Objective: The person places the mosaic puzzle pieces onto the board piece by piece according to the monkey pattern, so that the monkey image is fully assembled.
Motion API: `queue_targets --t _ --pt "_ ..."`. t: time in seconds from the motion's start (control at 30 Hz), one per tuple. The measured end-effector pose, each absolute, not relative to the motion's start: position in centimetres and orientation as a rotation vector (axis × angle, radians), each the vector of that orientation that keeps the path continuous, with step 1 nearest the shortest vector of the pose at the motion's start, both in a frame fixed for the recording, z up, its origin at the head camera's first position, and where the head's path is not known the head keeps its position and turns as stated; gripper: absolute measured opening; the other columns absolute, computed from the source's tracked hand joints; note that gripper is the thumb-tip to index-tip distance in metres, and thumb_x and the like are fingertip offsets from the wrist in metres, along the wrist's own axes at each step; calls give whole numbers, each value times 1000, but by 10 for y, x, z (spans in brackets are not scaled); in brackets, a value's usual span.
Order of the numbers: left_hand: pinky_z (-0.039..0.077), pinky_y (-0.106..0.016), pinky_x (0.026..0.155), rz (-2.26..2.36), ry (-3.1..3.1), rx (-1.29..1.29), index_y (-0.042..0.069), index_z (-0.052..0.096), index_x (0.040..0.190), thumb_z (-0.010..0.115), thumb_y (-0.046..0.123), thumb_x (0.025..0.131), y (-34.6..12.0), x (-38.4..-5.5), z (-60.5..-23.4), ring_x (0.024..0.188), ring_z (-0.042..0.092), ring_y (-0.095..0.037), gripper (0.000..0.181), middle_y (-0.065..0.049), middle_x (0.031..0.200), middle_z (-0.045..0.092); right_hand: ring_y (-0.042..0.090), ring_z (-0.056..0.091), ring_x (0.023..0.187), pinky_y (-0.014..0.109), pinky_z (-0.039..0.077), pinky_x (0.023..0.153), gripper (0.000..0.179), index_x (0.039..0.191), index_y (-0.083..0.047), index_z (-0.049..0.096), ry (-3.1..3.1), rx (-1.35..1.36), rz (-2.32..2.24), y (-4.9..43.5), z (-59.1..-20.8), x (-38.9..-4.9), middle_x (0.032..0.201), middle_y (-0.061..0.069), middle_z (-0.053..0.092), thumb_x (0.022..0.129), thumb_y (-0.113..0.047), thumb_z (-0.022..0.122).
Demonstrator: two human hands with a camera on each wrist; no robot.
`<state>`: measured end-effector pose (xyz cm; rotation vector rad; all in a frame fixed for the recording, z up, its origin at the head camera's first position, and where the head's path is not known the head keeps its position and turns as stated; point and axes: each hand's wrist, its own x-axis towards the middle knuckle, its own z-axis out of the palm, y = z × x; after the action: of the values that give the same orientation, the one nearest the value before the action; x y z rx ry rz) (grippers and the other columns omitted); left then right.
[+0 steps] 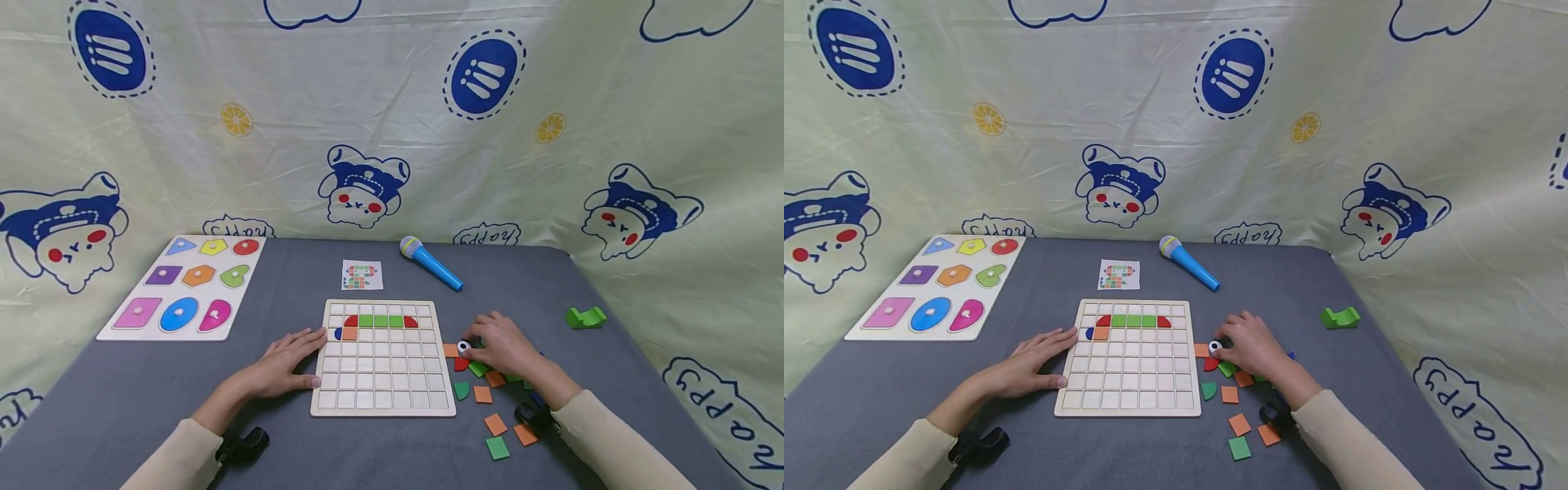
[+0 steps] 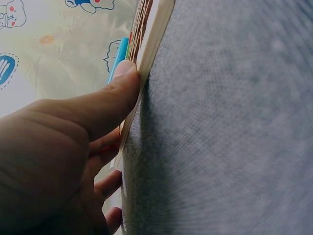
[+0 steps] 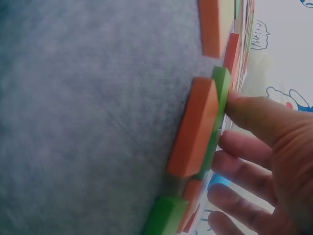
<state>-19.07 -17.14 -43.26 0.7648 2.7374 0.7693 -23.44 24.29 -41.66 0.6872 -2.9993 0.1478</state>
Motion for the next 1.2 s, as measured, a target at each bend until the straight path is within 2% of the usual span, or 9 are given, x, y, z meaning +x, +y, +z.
queue_targets --t 0.7,1.2 --pt "15 -66 108 780 2735 757 7 31 147 65 40 86 -172 -191 -432 142 21 -39 78 -12 155 29 15 44 82 30 35 69 21 93 -18 73 -2972 694 166 238 -413 -232 90 -3 62 80 -33 75" --pt "15 -65 108 792 2736 748 7 31 147 65 39 87 -171 -190 -433 143 21 -39 76 -11 155 29 10 43 83 27 36 71 20 99 -18 73 -2874 939 327 182 -400 -232 93 -4 63 80 -27 74"
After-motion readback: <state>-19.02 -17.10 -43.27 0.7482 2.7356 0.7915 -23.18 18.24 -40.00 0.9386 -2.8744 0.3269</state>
